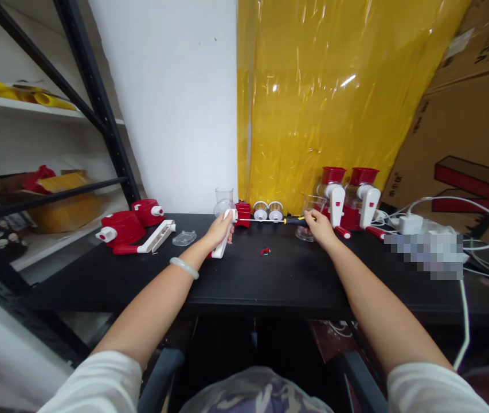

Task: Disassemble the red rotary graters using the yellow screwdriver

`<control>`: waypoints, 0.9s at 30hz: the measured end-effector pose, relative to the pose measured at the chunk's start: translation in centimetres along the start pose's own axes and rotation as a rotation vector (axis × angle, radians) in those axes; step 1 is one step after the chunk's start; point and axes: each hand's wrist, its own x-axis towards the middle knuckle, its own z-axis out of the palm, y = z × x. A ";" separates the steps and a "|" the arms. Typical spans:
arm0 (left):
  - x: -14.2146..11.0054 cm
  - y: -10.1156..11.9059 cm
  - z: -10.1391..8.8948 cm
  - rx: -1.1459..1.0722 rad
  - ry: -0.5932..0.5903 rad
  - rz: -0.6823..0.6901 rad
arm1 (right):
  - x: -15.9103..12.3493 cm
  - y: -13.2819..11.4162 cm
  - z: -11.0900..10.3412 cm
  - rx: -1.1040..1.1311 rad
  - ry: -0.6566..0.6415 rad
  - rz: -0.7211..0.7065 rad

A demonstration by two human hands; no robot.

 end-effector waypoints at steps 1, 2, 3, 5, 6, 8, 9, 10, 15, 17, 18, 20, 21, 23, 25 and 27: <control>0.0 0.0 0.0 -0.003 -0.002 0.002 | 0.0 0.0 0.0 0.010 -0.006 -0.002; 0.0 0.0 0.0 -0.006 -0.003 0.003 | 0.0 0.0 0.0 0.019 -0.010 -0.005; 0.0 0.0 0.0 -0.009 -0.004 0.004 | 0.0 0.0 -0.1 0.024 -0.011 -0.008; -0.1 0.0 0.1 -0.015 -0.005 0.002 | 0.0 0.0 -0.1 0.031 -0.008 -0.022; -0.1 0.1 0.1 -0.018 -0.006 0.001 | 0.0 0.0 -0.1 0.036 -0.006 -0.032; -0.2 0.2 0.1 -0.024 -0.009 -0.001 | 0.1 -0.1 -0.1 0.050 -0.002 -0.044; -0.2 0.2 0.1 -0.027 -0.010 -0.002 | 0.1 -0.1 -0.1 0.060 -0.003 -0.045; -0.2 0.3 0.1 -0.029 -0.011 -0.003 | 0.1 -0.1 -0.1 0.075 -0.004 -0.044; -0.3 0.3 0.2 -0.039 -0.007 -0.013 | 0.4 0.7 0.2 0.195 -0.021 -0.048; -0.3 0.4 0.2 -0.042 -0.007 -0.015 | 0.6 1.0 0.4 0.243 -0.025 -0.046; -0.4 0.4 0.3 -0.043 -0.007 -0.016 | 0.6 1.1 0.4 0.268 -0.031 -0.042; -0.4 0.5 0.3 -0.045 -0.008 -0.017 | 0.7 1.2 0.5 0.319 -0.041 -0.028; -0.5 0.5 0.3 -0.047 -0.008 -0.018 | 0.7 1.2 0.5 0.343 -0.041 -0.017; -0.5 0.6 0.4 -0.049 -0.008 -0.021 | 0.8 1.2 0.6 0.386 -0.031 0.006; -0.5 0.7 0.4 -0.052 -0.010 -0.022 | 0.7 1.0 0.6 0.426 -0.014 0.024; -0.6 0.7 0.4 -0.056 -0.017 -0.021 | 0.6 0.6 0.6 0.458 -0.006 0.036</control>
